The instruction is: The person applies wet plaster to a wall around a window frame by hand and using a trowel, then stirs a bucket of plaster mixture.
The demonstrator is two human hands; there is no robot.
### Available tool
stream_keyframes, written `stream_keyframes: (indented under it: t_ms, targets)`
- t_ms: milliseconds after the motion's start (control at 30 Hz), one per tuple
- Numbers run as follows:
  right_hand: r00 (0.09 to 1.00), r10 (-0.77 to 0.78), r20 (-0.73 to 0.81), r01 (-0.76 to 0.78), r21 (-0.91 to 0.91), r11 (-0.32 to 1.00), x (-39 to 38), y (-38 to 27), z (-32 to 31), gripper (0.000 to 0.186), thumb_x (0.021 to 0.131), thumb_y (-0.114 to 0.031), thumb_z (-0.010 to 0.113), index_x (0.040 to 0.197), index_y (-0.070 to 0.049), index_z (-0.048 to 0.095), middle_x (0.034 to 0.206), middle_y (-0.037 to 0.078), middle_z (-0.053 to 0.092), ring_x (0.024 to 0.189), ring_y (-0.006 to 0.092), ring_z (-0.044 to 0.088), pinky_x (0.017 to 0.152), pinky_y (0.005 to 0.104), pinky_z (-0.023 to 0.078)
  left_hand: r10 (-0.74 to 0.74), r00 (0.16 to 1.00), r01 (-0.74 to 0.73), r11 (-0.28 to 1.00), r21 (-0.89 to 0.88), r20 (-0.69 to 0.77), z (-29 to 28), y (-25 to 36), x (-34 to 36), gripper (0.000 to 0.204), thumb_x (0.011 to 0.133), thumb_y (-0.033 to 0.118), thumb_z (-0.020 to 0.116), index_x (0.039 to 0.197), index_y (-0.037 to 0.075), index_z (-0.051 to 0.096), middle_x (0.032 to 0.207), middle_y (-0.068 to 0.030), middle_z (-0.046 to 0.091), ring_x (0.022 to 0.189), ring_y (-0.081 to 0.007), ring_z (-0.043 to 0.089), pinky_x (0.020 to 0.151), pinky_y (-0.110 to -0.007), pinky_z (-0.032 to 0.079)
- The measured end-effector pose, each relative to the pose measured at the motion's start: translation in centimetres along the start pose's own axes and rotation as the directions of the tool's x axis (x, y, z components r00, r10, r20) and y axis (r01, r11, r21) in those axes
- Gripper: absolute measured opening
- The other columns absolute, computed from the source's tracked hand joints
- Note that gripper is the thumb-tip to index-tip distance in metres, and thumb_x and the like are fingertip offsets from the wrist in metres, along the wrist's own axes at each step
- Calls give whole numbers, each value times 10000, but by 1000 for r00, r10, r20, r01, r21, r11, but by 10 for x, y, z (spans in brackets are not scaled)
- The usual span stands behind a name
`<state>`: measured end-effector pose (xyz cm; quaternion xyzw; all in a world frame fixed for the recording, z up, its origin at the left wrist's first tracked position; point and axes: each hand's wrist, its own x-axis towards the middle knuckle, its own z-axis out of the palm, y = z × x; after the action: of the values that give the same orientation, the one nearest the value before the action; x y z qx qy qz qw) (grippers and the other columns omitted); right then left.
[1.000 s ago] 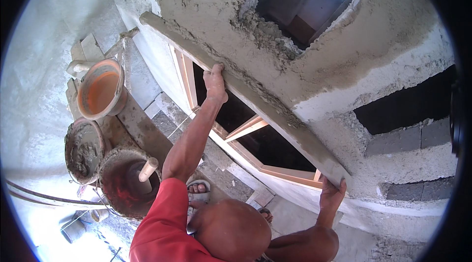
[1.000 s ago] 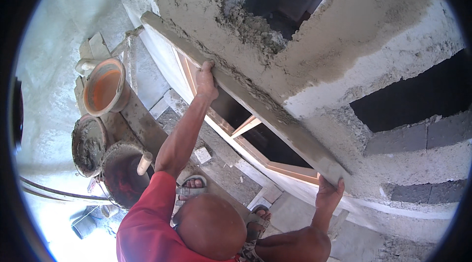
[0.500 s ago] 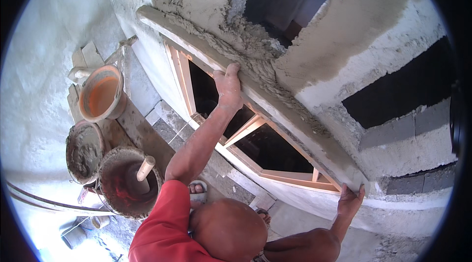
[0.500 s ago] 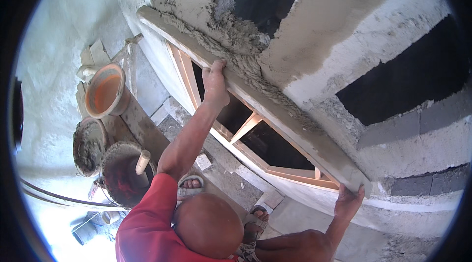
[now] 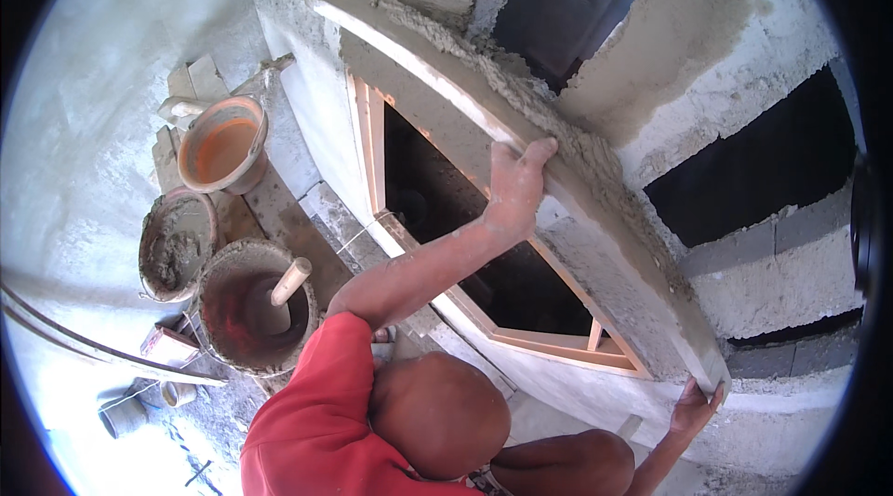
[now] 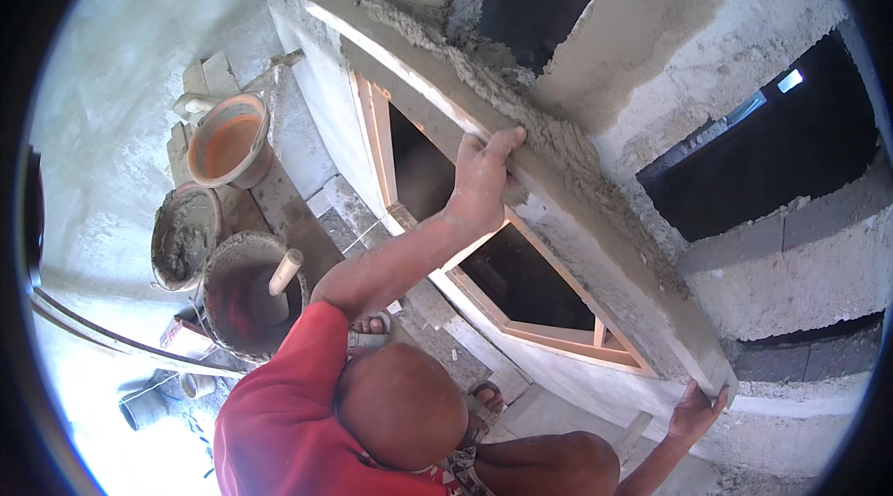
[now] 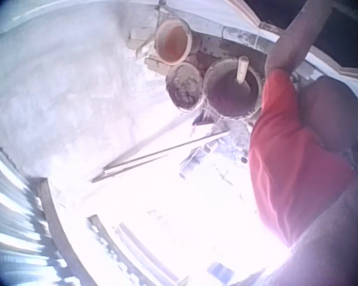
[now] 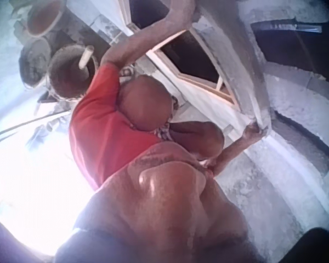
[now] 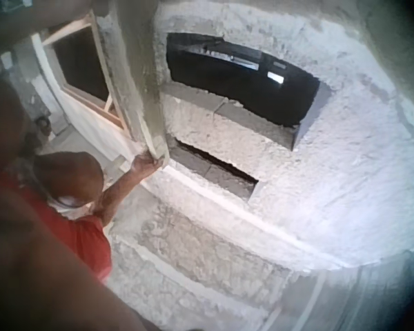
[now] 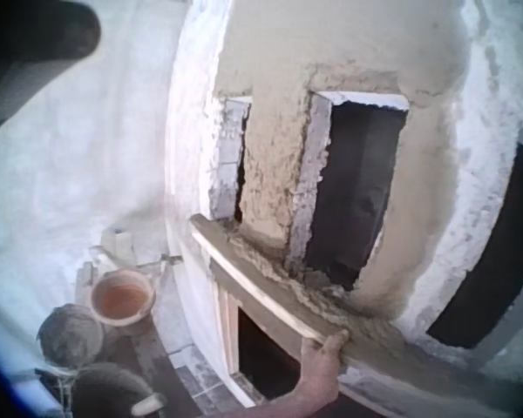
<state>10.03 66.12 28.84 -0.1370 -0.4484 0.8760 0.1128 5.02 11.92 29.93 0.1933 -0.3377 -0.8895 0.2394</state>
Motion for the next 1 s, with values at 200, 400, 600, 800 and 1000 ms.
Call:
stream_keyframes:
  t_ms: [200, 400, 600, 800, 1000]
  targets:
    - [997, -75, -4, 75, -60, 995, -14, -25, -18, 625, 983, -393, 582, 1442, -2, 417, 1435, 132, 518, 1340, 227, 478, 1116, 368, 371, -170, 980, 181, 977, -113, 101, -33, 7, -34, 318, 948, 130, 611, 1194, -27, 484, 1131, -150, 601, 1056, -269, 642, 915, -484, 569]
    - [663, -442, 604, 677, -736, 10, -44, -65, 19, 467, 968, -352, 469, 1240, 25, 523, 1071, 275, 638, 945, 452, 632, 911, 547, 510, -316, 944, 327, 936, -133, 96, -33, 49, -81, 356, 960, 98, 583, 1270, -52, 491, 1204, -172, 629, 1098, -321, 657, 991, -522, 544]
    - [602, -239, 762, 469, -580, -666, -63, -204, 31, 537, 929, -427, 514, 1226, 19, 552, 1095, 238, 642, 971, 408, 638, 812, 534, 540, -478, 877, 442, 845, -300, -53, 11, 91, -144, 277, 944, 74, 594, 1199, -33, 566, 1155, -147, 655, 1065, -295, 669, 962, -504, 544]
    - [819, -347, 457, 434, -889, -146, -115, -295, 181, 547, 926, -439, 517, 1229, 15, 558, 1099, 233, 643, 962, 405, 640, 797, 537, 541, -623, 724, 452, 753, -479, -295, 79, 154, -216, 286, 929, 63, 570, 1197, -37, 565, 1141, -153, 662, 1042, -318, 671, 975, -502, 530]
    - [834, -348, 429, 527, -806, 269, -151, -378, 314, 557, 923, -451, 520, 1232, 11, 564, 1103, 228, 645, 953, 403, 642, 782, 540, 542, -665, 729, 465, 657, -594, -165, 121, 204, -261, 408, 952, 147, 508, 1289, -83, 502, 1266, -211, 614, 1167, -371, 609, 1064, -539, 445]
